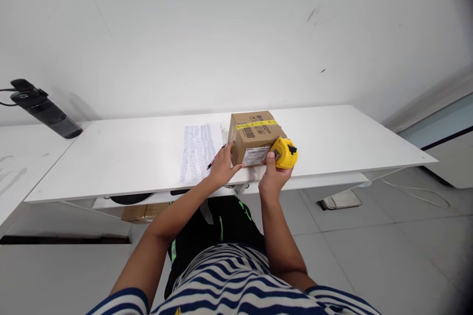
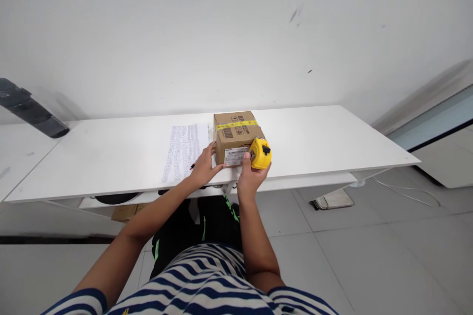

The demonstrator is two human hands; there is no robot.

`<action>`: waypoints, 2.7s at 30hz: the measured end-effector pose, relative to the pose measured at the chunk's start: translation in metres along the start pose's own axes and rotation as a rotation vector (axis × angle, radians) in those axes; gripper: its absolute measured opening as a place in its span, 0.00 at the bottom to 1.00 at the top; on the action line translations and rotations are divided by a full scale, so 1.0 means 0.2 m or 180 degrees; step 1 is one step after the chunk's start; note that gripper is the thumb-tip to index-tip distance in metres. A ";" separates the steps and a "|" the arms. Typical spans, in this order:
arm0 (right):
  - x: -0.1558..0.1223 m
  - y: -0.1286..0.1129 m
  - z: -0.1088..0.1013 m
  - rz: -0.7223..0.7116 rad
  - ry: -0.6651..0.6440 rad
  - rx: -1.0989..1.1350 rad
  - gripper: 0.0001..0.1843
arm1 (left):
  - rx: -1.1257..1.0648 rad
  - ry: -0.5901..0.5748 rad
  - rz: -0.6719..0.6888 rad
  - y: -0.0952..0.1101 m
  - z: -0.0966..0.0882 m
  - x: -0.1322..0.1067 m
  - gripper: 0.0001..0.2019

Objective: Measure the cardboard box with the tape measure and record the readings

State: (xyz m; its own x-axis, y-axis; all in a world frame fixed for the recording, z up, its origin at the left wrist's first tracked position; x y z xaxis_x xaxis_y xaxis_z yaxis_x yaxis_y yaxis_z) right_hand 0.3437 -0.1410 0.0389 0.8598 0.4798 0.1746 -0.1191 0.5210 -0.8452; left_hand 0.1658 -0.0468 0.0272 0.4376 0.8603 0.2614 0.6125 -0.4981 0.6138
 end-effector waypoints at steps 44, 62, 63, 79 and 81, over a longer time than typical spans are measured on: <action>0.94 -0.24 0.24 -0.0592 -0.2546 -0.1519 0.39 | -0.1145 -0.0474 -0.1298 -0.04 -0.38 0.41 0.24; 0.52 -0.59 0.13 -0.2523 -0.1953 -0.1667 0.30 | -0.1149 -0.0530 -0.0998 0.07 -0.43 0.40 0.22; 0.39 -0.66 0.10 -0.2933 -0.1926 -0.1650 0.31 | -0.1288 -0.0498 -0.0841 0.11 -0.47 0.41 0.21; -0.24 -0.34 -0.04 -0.1876 -0.1359 -0.1174 0.38 | -0.1044 -0.1002 -0.0442 0.39 -0.40 0.05 0.20; -0.33 -0.28 0.01 -0.1868 -0.1793 -0.1185 0.39 | -0.1559 -0.0874 -0.0983 0.21 -0.28 -0.20 0.26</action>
State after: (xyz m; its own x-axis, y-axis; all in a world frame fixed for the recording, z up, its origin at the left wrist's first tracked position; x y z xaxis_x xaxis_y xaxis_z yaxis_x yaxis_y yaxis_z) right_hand 0.2926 -0.2009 0.0754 0.3486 0.5347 0.7698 0.5165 0.5757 -0.6338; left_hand 0.1364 -0.0956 0.0849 0.4817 0.8647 -0.1423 0.3939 -0.0686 0.9166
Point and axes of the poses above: each hand's wrist, its own x-axis towards the middle knuckle, its own z-axis out of the palm, y = z × x, the point moved 10 cm from there along x, towards the middle knuckle, and after that the axes turned 9 degrees about x, right-handed, at the moved point
